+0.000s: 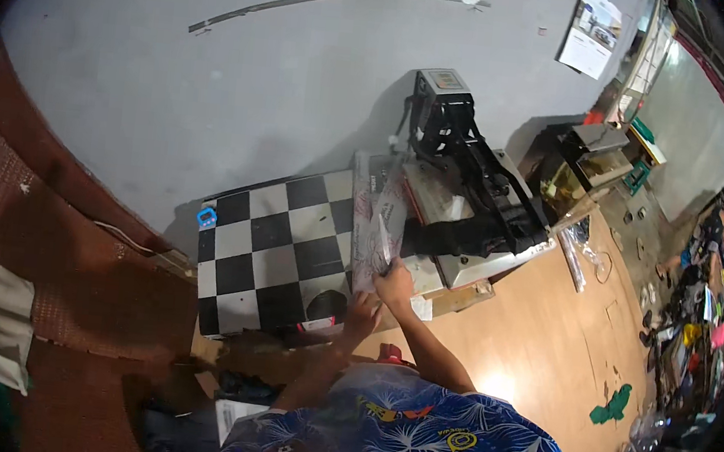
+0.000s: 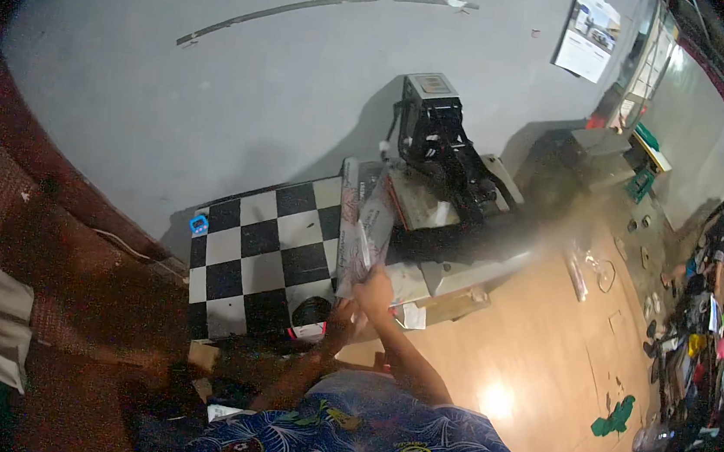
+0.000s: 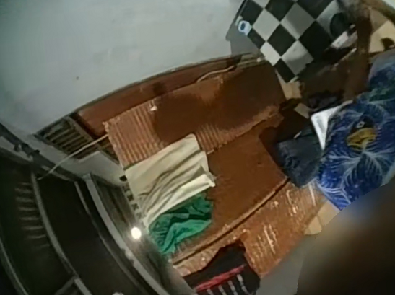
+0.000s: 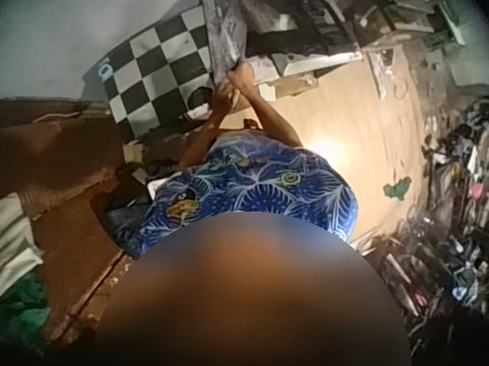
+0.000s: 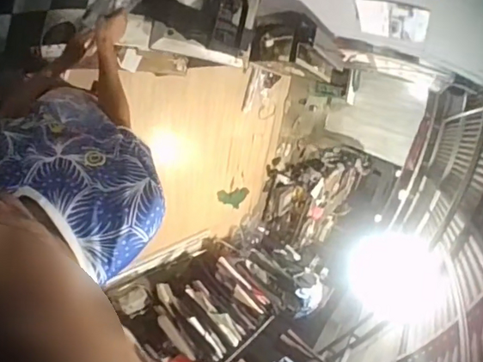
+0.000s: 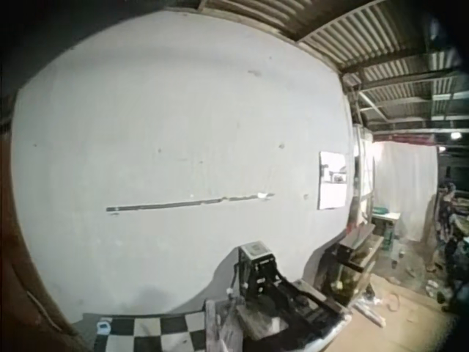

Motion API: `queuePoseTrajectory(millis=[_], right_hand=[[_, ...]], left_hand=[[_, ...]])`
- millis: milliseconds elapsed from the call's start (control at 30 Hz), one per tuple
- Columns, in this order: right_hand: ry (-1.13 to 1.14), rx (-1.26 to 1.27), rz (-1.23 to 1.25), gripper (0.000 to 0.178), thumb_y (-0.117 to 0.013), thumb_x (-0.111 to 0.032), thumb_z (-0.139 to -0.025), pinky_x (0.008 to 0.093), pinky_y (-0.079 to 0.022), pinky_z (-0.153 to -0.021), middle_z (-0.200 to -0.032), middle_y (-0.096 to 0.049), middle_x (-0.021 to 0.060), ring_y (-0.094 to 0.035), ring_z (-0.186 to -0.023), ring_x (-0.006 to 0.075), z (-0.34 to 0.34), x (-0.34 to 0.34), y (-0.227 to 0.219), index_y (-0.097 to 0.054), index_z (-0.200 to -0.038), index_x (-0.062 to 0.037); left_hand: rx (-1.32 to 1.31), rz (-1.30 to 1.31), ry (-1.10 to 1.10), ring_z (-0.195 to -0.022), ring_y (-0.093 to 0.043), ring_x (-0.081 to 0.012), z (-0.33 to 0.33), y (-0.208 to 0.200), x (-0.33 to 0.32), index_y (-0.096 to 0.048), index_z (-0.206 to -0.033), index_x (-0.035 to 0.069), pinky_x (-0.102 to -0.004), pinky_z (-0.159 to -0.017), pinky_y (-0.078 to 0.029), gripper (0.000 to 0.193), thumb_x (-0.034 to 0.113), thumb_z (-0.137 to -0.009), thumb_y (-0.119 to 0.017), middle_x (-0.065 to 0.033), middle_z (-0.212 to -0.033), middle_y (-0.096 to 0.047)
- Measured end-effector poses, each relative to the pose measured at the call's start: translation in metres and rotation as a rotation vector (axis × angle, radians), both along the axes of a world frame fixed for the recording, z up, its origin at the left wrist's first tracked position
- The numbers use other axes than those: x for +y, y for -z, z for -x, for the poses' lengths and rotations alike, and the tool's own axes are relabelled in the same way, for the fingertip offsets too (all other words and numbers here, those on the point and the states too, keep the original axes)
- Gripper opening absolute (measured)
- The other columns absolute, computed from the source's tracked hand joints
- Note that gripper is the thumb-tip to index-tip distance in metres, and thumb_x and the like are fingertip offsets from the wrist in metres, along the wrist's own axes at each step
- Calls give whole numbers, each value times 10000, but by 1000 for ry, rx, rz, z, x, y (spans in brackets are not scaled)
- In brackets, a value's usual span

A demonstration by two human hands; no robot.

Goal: Use a utility knife to manually cut printed vinyl sheets on a checkered workbench.

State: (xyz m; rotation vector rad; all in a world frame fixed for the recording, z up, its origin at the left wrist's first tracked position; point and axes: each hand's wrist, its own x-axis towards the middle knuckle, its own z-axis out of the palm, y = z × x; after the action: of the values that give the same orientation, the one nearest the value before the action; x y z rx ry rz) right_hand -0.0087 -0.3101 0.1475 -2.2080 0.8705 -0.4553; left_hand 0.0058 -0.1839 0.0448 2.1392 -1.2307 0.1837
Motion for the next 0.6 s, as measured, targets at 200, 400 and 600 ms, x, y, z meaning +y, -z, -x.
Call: queuePoseTrajectory(millis=[200, 400, 600], right_hand=[[0, -271, -223, 257, -692, -136, -672, 406, -486, -619, -678, -611, 201, -638, -663, 316, -20, 6, -9, -536, -803, 20], [-183, -362, -368, 229, -682, -113, -675, 370, -459, -549, -599, -561, 146, -586, -564, 215, -42, 26, -22, -506, -758, 7], [-354, -331, -412, 265, -693, -124, -713, 413, -462, -607, -610, -544, 147, -595, -610, 286, -63, 42, -31, -500, -831, 15]], left_hand=[[174, 86, -253, -1124, -506, -375, -24, 32, 16, -539, -1166, -5, -475, -964, -396, 360, 270, -934, -533, -214, -1190, -540], [901, 482, -237, -1163, -507, -332, -56, 81, 41, -460, -1278, -12, -436, -998, -388, 575, 470, -974, -380, -207, -1278, -512], [1832, 1107, -500, -1197, -493, -346, -78, 56, 37, -347, -1373, 1, -452, -1011, -387, 754, 621, -954, -253, -198, -1338, -479]])
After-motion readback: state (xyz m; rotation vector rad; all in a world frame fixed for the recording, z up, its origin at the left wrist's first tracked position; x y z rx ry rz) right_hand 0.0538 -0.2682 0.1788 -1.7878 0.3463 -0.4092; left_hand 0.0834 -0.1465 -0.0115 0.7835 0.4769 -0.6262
